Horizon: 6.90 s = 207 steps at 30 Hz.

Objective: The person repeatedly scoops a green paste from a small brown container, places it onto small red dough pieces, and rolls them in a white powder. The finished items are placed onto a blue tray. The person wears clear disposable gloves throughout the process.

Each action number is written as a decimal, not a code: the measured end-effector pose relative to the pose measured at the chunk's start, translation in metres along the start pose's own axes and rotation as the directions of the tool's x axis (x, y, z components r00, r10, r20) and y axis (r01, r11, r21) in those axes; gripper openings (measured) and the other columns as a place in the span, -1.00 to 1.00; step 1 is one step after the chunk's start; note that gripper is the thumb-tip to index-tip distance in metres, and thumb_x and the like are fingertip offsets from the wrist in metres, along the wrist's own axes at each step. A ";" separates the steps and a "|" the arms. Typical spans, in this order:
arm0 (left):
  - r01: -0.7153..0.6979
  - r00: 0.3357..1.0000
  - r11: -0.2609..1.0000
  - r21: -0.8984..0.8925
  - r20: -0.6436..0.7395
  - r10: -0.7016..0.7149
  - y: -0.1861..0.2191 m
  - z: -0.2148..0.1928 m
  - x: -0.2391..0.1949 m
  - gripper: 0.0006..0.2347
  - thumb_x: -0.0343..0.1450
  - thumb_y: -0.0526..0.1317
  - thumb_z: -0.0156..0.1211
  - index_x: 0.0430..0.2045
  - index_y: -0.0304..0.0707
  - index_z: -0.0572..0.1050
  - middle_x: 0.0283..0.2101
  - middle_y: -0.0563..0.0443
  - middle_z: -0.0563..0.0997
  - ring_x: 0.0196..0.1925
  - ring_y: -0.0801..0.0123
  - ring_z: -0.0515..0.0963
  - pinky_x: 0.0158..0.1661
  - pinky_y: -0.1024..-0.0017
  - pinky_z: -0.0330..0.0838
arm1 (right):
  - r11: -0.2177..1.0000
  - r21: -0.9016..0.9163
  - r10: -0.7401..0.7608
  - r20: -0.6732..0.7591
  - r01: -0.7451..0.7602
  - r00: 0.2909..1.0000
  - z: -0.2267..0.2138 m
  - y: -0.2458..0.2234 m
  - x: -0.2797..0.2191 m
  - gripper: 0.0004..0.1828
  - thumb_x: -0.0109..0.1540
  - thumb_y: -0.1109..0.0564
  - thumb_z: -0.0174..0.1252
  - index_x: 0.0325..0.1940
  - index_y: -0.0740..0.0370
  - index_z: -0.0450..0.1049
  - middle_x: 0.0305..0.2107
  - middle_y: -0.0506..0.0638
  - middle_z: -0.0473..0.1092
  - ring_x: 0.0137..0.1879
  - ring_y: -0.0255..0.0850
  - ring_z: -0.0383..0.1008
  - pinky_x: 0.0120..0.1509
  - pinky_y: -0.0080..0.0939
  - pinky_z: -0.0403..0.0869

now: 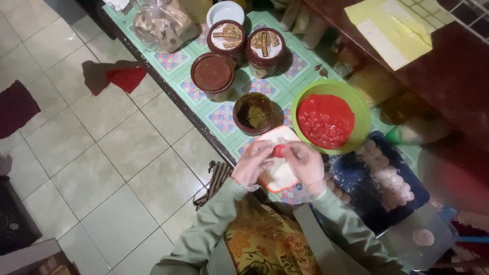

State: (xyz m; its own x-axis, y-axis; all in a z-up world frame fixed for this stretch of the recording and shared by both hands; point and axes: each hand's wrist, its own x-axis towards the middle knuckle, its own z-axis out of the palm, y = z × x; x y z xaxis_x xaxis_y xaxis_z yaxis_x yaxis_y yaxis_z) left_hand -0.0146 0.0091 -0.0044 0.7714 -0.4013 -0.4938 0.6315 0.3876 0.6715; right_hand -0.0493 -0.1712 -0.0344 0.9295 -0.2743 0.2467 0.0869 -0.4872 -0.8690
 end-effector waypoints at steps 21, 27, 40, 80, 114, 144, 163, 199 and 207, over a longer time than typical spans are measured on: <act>-0.084 0.945 0.991 -0.107 -0.324 0.045 0.004 -0.069 -0.017 -0.63 0.42 -0.13 0.31 0.02 -0.36 0.42 -0.10 -0.21 0.59 -0.13 0.25 0.58 -0.13 0.43 0.57 | 0.707 -0.694 0.258 0.433 0.136 0.864 0.031 0.058 -0.028 -0.30 0.20 0.26 -0.02 0.44 -0.11 0.30 -0.10 0.05 0.56 0.09 0.00 0.60 0.08 0.13 0.54; -0.059 0.942 0.996 -0.068 -0.334 0.033 -0.001 -0.067 -0.020 -0.65 0.43 -0.12 0.27 0.02 -0.31 0.43 -0.07 -0.15 0.61 -0.12 0.31 0.60 -0.10 0.42 0.60 | 0.827 -0.404 -0.160 0.500 0.392 0.851 0.018 0.046 -0.017 -0.50 0.35 0.23 -0.14 0.30 -0.15 0.44 0.08 -0.10 0.54 0.25 -0.18 0.49 0.34 -0.14 0.42; -0.098 0.951 0.980 -0.175 -0.306 0.040 -0.025 -0.092 -0.014 -0.75 0.45 -0.20 0.25 -0.05 -0.30 0.47 -0.14 -0.19 0.60 -0.22 0.23 0.60 -0.30 0.47 0.56 | 0.866 -0.474 0.427 0.535 -0.160 0.729 -0.012 0.038 -0.036 -0.61 0.34 -0.01 0.03 0.23 -0.06 0.55 0.10 -0.02 0.53 0.32 -0.11 0.45 0.49 -0.12 0.32; -0.053 0.940 0.995 -0.084 -0.339 0.021 -0.032 -0.089 0.019 -0.80 0.42 -0.23 0.23 -0.13 -0.26 0.47 -0.23 -0.17 0.62 -0.26 0.21 0.65 -0.23 0.36 0.62 | 0.872 -0.128 0.468 -0.067 -0.473 0.881 -0.087 0.055 -0.039 -0.39 0.06 0.04 0.44 0.19 0.13 0.54 -0.18 0.14 0.57 -0.07 0.03 0.60 -0.06 0.04 0.58; -0.334 0.734 0.942 0.031 -0.619 0.280 0.087 -0.267 0.325 -0.41 0.31 -0.12 0.52 0.13 -0.15 0.25 -0.52 -0.14 0.33 -0.66 0.17 0.42 -0.69 0.31 0.42 | 0.188 -0.780 -0.222 0.558 0.597 0.799 0.191 0.127 0.157 -0.93 0.09 0.09 0.26 -0.50 -0.05 0.59 -0.60 -0.10 0.47 -0.39 -0.16 0.59 -0.34 -0.16 0.54; -0.452 0.704 0.059 0.890 0.315 0.637 0.105 -0.126 0.124 -0.67 0.16 -0.08 0.58 -0.29 -0.02 0.58 -0.32 0.07 0.61 -0.21 0.19 0.66 -0.12 0.28 0.59 | 0.709 -0.643 0.213 0.588 0.291 0.780 -0.037 -0.065 0.163 -0.54 0.42 0.18 -0.06 0.35 -0.23 0.41 -0.48 -0.11 0.48 -0.21 -0.22 0.56 0.11 -0.09 0.57; -0.252 0.905 -0.174 0.952 0.296 0.307 0.104 -0.070 0.123 -0.46 0.31 0.30 0.19 0.01 -0.03 0.46 0.07 -0.19 0.48 0.20 -0.11 0.45 0.14 -0.11 0.33 | 0.811 -0.434 0.498 0.160 -0.392 0.852 0.062 0.018 0.129 -0.58 0.31 -0.30 0.05 0.12 -0.10 0.49 0.00 0.05 0.54 0.22 0.00 0.49 0.36 0.07 0.45; 0.004 0.931 1.000 0.031 -0.366 0.007 0.022 -0.058 0.169 -0.60 0.34 -0.04 0.38 -0.29 -0.45 0.38 -0.44 -0.26 0.57 -0.48 0.17 0.68 -0.47 0.33 0.66 | 0.838 -0.446 0.356 0.009 -0.315 0.934 0.102 0.008 0.203 -0.40 0.36 -0.36 -0.19 -0.11 0.11 0.55 -0.13 0.22 0.53 0.14 0.16 0.50 0.25 0.15 0.41; -0.164 0.889 0.982 0.091 -0.418 0.187 0.025 -0.079 0.204 -0.59 0.21 -0.12 0.55 -0.46 -0.54 0.45 -0.55 -0.31 0.48 -0.63 0.14 0.59 -0.58 0.19 0.58 | 0.896 -0.405 0.237 0.089 -0.182 0.967 0.113 0.050 0.183 -0.57 0.33 -0.14 -0.06 0.07 0.12 0.56 -0.12 0.32 0.48 0.13 0.30 0.46 0.25 0.25 0.40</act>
State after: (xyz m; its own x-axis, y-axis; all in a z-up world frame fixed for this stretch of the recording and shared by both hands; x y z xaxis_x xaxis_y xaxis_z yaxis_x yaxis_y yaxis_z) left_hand 0.1648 0.0024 -0.1327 0.8365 0.0624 -0.5444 0.4870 0.3707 0.7908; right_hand 0.1654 -0.1518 -0.0816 0.9517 -0.3071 -0.0053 -0.2366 -0.7220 -0.6502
